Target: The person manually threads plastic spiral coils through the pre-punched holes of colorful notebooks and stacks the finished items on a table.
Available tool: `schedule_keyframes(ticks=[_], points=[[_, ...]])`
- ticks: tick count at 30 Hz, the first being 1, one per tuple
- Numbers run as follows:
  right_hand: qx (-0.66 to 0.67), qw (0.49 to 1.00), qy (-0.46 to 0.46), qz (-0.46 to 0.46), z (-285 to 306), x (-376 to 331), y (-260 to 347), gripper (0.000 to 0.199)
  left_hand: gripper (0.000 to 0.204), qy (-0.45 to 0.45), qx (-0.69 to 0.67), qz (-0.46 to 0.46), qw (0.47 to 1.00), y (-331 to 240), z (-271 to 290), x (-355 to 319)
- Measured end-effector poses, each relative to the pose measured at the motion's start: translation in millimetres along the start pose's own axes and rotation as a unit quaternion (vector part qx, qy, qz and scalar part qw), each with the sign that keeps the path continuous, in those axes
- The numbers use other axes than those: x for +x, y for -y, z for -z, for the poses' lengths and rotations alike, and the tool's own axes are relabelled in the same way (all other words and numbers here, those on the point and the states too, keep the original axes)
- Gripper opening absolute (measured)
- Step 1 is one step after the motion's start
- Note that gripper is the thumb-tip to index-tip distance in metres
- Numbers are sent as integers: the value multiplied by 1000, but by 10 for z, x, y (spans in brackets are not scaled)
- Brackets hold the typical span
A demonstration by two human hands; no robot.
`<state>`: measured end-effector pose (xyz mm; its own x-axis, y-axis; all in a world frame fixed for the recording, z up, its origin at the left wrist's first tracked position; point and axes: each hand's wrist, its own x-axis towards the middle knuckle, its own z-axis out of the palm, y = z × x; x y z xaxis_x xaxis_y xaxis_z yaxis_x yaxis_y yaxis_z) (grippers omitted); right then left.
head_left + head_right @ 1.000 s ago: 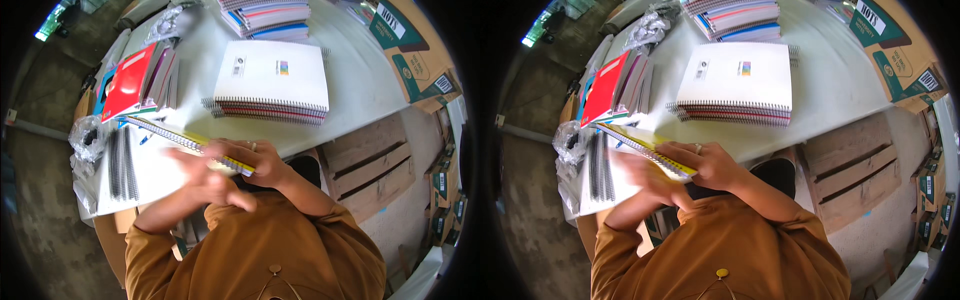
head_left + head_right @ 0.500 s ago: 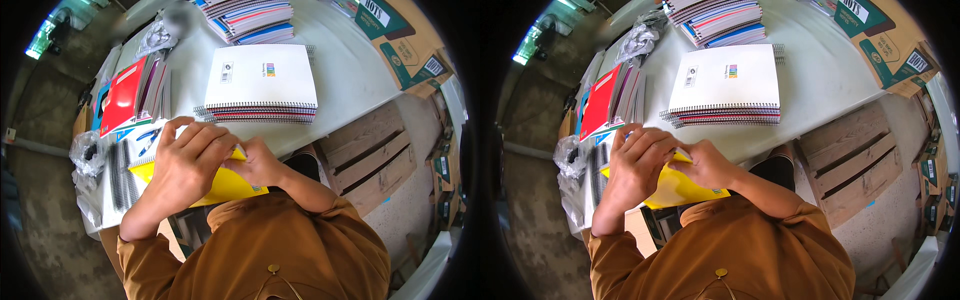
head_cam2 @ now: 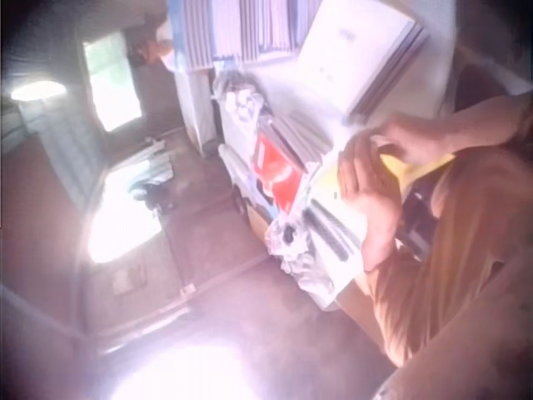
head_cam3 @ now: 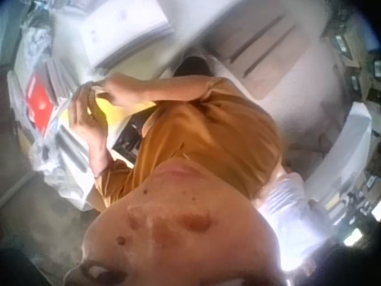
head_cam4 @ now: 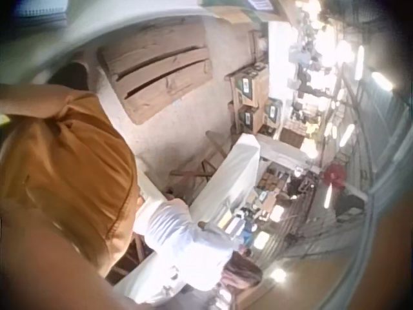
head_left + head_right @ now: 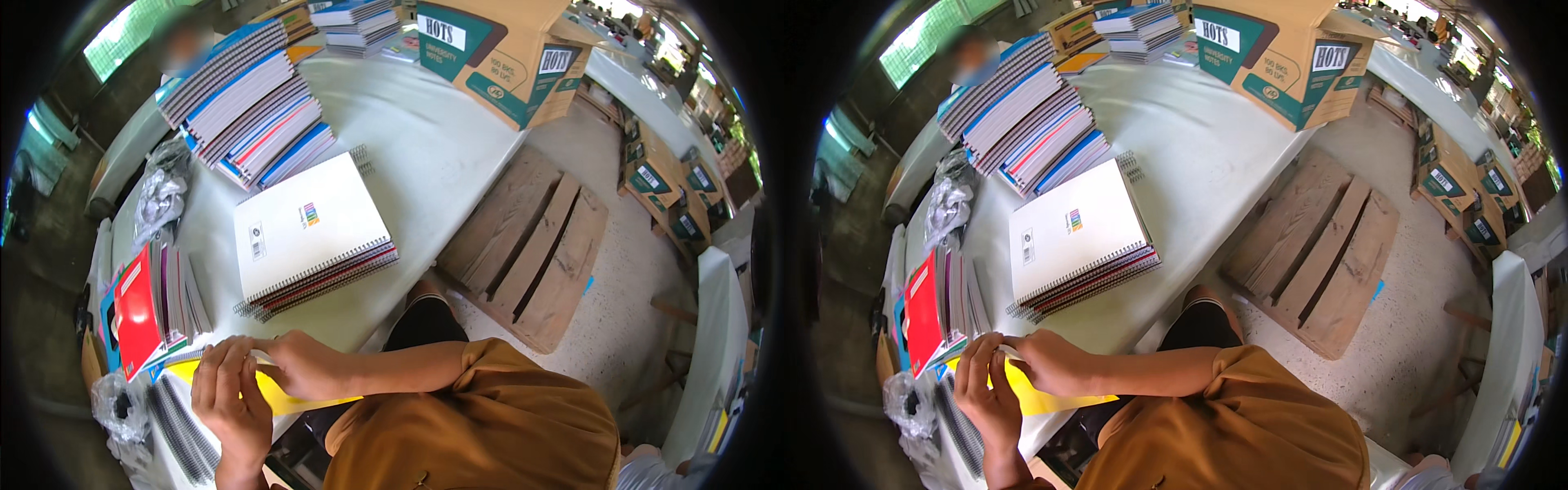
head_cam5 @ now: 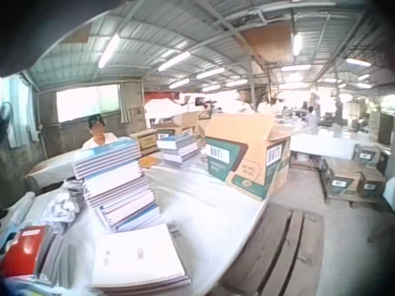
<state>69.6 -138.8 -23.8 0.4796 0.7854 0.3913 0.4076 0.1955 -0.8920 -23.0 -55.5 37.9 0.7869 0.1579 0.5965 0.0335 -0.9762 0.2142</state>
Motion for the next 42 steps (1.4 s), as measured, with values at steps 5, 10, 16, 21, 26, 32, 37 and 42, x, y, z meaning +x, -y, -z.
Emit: schedule_keyframes(ticks=[5,10,16,21,26,32,37,42], points=[[20,999,25,-4,33,-40,46,29,15,4,-17,-31,999,83,114,15],[107,992,-47,37,128,-14,31,24,54,-278,145,-29,949,352,262,-58],[471,859,-186,75,352,370,-213,44,45,-297,-591,261,703,324,-426,-87],[-83,872,-481,45,939,260,-765,76,17,-349,-244,42,904,638,-811,562],[54,901,-429,39,1085,-69,-1353,74,38,-5,36,-100,994,643,-1674,400],[-5,915,-402,41,1150,-82,-1288,52,24,-220,-106,201,949,1143,-1751,240],[-73,895,-440,6,1056,12,-1369,32,36,-290,-259,296,872,1304,-1954,65],[-49,842,-536,25,985,50,-1440,19,33,-297,-346,304,836,1234,-1913,104]])
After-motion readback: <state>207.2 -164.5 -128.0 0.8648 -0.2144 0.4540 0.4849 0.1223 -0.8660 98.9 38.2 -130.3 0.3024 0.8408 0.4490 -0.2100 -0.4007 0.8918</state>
